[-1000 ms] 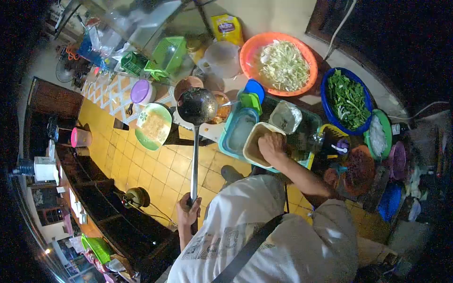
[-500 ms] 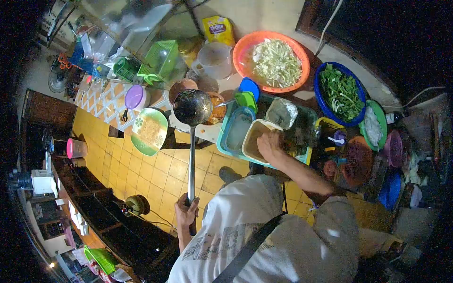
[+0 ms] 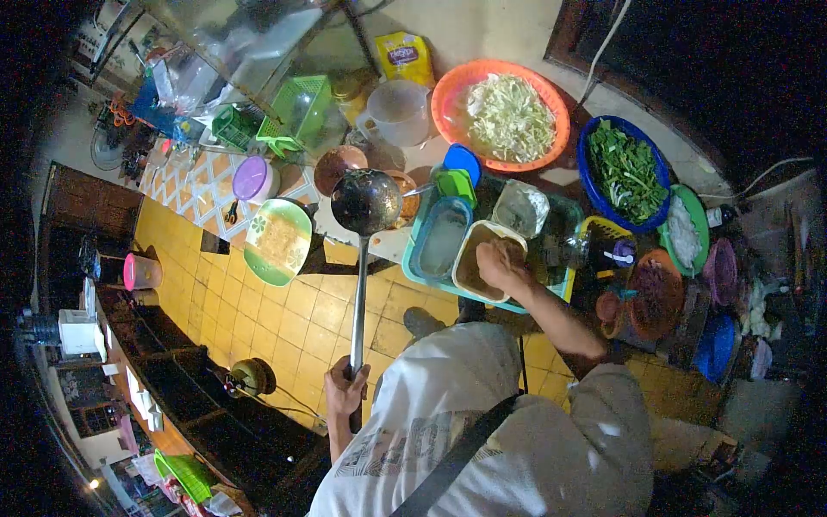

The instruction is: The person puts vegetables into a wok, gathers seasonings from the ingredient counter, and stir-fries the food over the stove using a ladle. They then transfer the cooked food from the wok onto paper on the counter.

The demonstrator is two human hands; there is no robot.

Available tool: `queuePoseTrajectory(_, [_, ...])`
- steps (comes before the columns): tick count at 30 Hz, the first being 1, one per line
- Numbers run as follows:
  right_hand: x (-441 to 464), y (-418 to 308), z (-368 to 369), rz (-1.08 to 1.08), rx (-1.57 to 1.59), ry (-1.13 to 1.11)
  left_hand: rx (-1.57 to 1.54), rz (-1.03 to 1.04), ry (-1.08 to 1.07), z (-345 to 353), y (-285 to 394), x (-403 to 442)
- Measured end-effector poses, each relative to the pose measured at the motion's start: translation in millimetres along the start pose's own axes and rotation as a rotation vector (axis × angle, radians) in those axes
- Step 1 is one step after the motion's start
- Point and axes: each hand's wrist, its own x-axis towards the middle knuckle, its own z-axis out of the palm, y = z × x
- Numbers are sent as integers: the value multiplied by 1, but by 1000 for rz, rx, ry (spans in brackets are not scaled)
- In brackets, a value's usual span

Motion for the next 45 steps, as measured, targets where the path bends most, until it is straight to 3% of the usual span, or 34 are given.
queuePoseTrajectory(4, [2, 24, 28, -149, 57, 48, -85, 27, -29, -2, -6, 2])
queuePoseTrajectory(7, [-12, 24, 4, -200, 105, 96, -36, 33, -33, -3, -1, 2])
queuePoseTrajectory(10, [-25, 19, -26, -172, 318, 137, -25, 10, -53, -5, 0, 4])
queuePoseTrajectory(13, [-34, 23, -47, -129, 257, 76, 127, 21, -76, -10, 3, 5])
queuePoseTrajectory(16, [-40, 30, -63, -95, 379, 31, 64, 33, -87, -12, 14, -1])
queuePoseTrajectory(20, [-46, 43, -66, -83, 464, 0, 217, 27, -122, -21, 13, -6])
queuePoseTrajectory(27, [-47, 32, -121, -131, 487, 39, 341, -33, -174, -31, 35, -29])
queuePoseTrajectory(30, [-36, -1, -135, -82, 379, 215, 343, -12, -201, -36, 30, -30])
queuePoseTrajectory(31, [-33, -7, -130, -53, -57, 307, 351, 0, -204, -40, 25, -29])
queuePoseTrajectory(34, [-36, -22, -140, 61, -252, 233, 414, 35, -206, -47, 16, -27])
queuePoseTrajectory(37, [-19, -17, -93, 37, -242, 71, 423, 80, -188, -44, 18, -25])
queuePoseTrajectory(41, [-9, -18, -18, -81, -445, 7, 256, -50, -186, -34, 26, -26])
queuePoseTrajectory(45, [-8, -8, 10, -103, -205, 51, 241, -108, -172, -30, 28, -24])
